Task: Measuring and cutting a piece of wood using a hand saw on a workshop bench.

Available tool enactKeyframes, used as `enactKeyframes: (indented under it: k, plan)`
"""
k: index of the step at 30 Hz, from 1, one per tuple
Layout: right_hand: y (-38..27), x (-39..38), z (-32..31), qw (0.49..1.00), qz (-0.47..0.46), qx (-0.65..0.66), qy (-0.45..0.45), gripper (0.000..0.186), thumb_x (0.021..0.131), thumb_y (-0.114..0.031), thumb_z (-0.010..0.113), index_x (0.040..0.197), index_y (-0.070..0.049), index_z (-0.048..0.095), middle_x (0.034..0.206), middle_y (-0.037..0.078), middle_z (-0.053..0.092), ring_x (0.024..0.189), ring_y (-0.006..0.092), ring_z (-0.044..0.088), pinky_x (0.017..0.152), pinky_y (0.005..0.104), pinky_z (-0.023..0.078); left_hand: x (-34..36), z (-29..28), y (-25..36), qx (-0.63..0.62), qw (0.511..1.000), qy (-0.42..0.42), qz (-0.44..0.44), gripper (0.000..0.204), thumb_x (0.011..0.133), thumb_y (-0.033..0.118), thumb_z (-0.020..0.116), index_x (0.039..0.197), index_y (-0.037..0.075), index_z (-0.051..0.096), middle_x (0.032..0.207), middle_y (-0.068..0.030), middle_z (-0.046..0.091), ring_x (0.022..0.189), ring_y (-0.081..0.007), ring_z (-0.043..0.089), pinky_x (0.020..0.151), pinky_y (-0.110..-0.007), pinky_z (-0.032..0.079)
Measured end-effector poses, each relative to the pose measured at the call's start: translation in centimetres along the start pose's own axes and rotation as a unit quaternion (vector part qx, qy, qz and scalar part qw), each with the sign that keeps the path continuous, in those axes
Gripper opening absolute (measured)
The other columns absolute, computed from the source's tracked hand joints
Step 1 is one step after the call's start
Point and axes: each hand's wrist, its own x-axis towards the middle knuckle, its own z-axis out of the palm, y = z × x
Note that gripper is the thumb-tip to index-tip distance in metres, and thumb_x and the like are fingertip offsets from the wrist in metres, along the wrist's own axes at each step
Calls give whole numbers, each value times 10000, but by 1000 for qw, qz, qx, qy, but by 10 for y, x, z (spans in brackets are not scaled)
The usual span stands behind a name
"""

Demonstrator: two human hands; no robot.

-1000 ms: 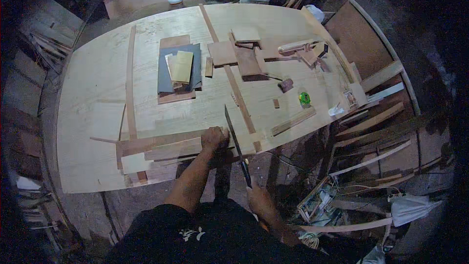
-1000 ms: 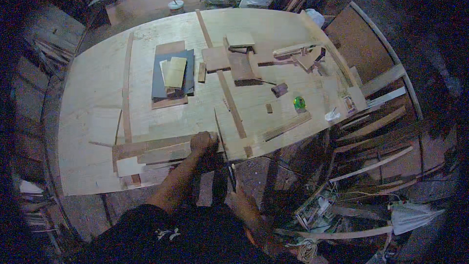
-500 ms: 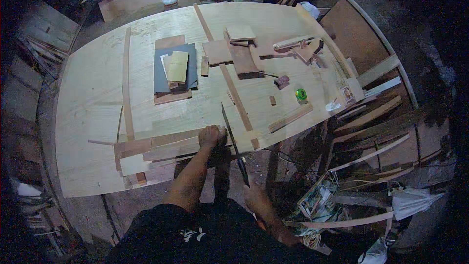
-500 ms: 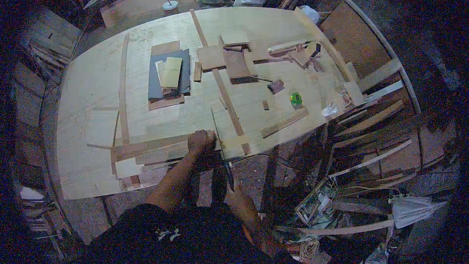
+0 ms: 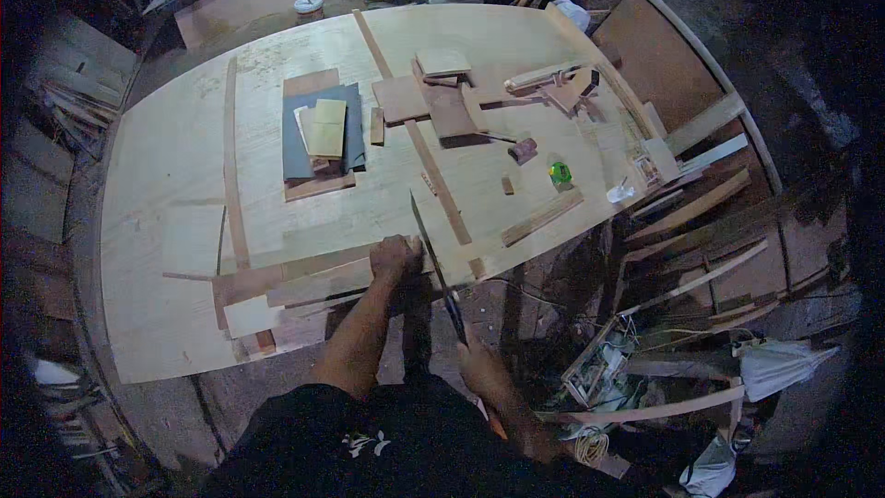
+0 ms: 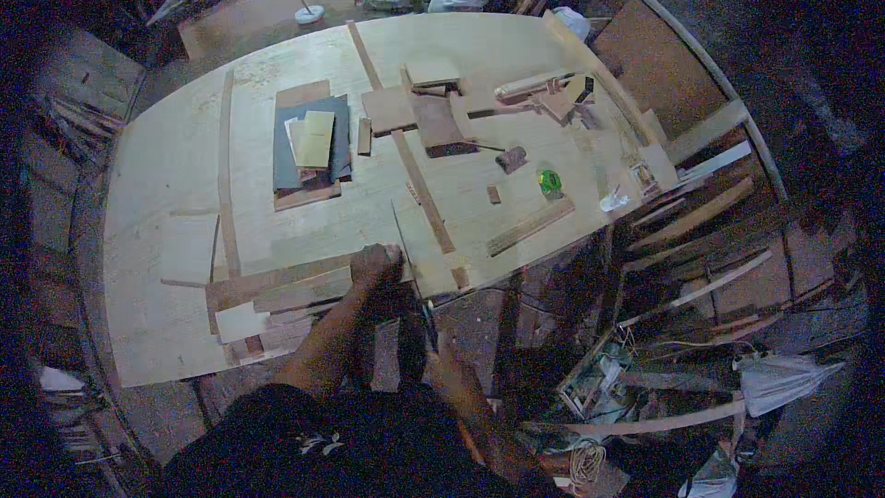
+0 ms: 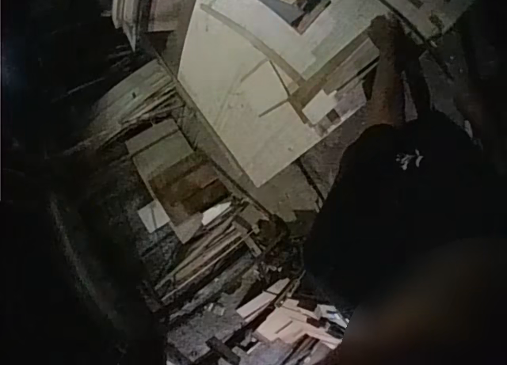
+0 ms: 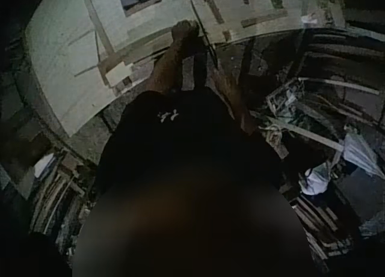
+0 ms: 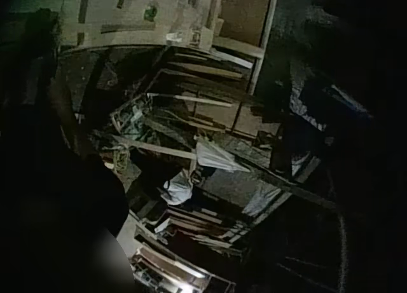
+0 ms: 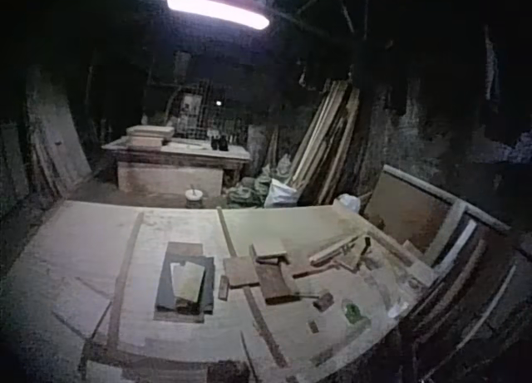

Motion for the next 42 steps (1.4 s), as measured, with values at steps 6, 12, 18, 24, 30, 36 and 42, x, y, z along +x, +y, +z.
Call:
enactKeyframes:
  k: [6, 12, 18, 24, 30, 36, 42]
  plan:
    - [-42, -42, -41, 987, 127, 63, -81, 513, 963, -254, 462, 1409, -48, 313, 968, 293, 611, 906, 453, 603, 765, 518, 470, 1, 4, 6, 4, 1000, 1, -8, 487, 888, 430, 448, 851, -9, 654, 822, -257, 645, 817, -418, 636, 746, -506, 500]
    - [-28, 21, -12, 993, 104, 50, -35, 444, 966, -236, 439, 1350, -23, 379, 1020, 297, 597, 949, 456, 588, 821, 507, 458, 4, 7, 9, 7, 998, 54, 40, 538, 878, 493, 453, 855, 7, 683, 861, -224, 665, 803, -382, 649, 733, -518, 502]
    - [-2, 28, 9, 997, 47, 54, -21, 457, 968, -244, 429, 1368, -30, 367, 1041, 302, 588, 961, 463, 580, 815, 508, 454, 3, 12, -13, 1, 998, 20, 66, 500, 825, 511, 560, 947, 34, 642, 928, -219, 637, 901, -369, 613, 758, -475, 503]
    - [-25, 19, -15, 996, 49, 60, -43, 479, 969, -271, 431, 1387, -50, 357, 998, 292, 600, 949, 464, 580, 801, 503, 459, -23, -1, -27, 98, 946, 73, 301, 672, 838, 507, 562, 1299, 33, 441, 1261, -199, 494, 1160, -339, 491, 990, -595, 338]
    - [2, 26, 2, 998, 20, 66, 7, 517, 957, -315, 451, 1398, -74, 332, 997, 294, 608, 925, 474, 589, 781, 513, 466, -17, 19, -26, 160, 934, 64, 313, 697, 884, 459, 515, 1386, 7, 346, 1365, -178, 451, 1214, -332, 468, 1046, -616, 253]
    - [-30, 28, -23, 996, 72, 46, -36, 535, 951, -337, 460, 1409, -100, 320, 976, 306, 615, 914, 479, 595, 754, 498, 485, -29, 10, -13, 122, 954, 68, 267, 758, 917, 534, 419, 1384, -57, 333, 1399, -251, 397, 1254, -363, 443, 1083, -589, 210]
    - [-15, 35, -16, 1000, 3, -7, -22, 558, 951, -319, 459, 1429, -88, 288, 945, 309, 619, 885, 470, 607, 756, 514, 481, -31, 6, -6, 122, 957, 96, 244, 745, 915, 525, 438, 1381, -49, 345, 1406, -269, 375, 1268, -408, 407, 1089, -590, 195]
